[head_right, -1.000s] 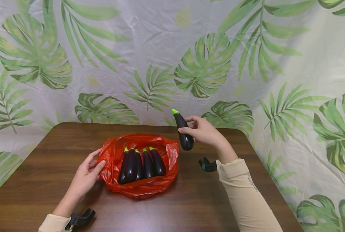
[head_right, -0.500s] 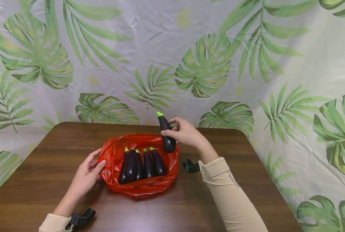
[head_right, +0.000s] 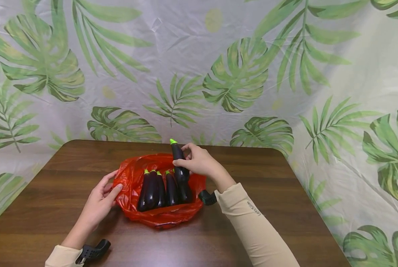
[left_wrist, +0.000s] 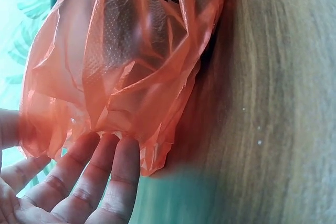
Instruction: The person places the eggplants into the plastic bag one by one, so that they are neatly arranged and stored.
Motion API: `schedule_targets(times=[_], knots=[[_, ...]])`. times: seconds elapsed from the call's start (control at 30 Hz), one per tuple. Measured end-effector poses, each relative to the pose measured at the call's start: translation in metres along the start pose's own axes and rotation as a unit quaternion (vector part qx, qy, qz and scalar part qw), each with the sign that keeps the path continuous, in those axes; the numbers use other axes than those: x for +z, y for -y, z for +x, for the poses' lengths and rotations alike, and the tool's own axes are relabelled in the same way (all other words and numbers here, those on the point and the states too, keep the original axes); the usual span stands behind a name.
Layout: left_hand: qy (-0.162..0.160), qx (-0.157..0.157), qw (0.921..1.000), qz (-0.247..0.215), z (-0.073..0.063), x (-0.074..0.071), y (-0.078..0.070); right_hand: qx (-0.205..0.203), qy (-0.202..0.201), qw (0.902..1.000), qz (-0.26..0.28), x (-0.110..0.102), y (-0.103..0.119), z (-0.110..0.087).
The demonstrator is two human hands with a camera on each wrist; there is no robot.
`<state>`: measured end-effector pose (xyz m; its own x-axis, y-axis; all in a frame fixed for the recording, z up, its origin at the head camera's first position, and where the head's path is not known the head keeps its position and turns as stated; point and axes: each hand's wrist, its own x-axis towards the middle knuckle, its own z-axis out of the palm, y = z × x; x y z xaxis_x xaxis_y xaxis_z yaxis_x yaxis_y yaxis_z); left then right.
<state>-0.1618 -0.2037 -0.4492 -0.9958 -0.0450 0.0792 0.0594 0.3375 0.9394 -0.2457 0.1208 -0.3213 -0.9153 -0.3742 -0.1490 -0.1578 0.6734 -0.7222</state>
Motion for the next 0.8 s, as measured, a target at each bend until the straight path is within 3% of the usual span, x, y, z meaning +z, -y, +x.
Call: schedule_targets(times=[0.23, 0.57, 0.8], knots=[[-0.001, 0.004, 1.0000, 0.001, -0.001, 0.001, -0.001, -0.011, 0.003, 0.9997, -0.019, 0.013, 0.005, 0.003], [-0.002, 0.004, 1.0000, 0.000, -0.001, 0.000, -0.002, -0.018, 0.022, 0.9996, -0.005, 0.030, 0.019, 0.004], [0.000, 0.001, 1.0000, 0.000, -0.002, 0.000, -0.002, -0.012, 0.033, 0.9992, -0.018, 0.040, 0.015, 0.005]])
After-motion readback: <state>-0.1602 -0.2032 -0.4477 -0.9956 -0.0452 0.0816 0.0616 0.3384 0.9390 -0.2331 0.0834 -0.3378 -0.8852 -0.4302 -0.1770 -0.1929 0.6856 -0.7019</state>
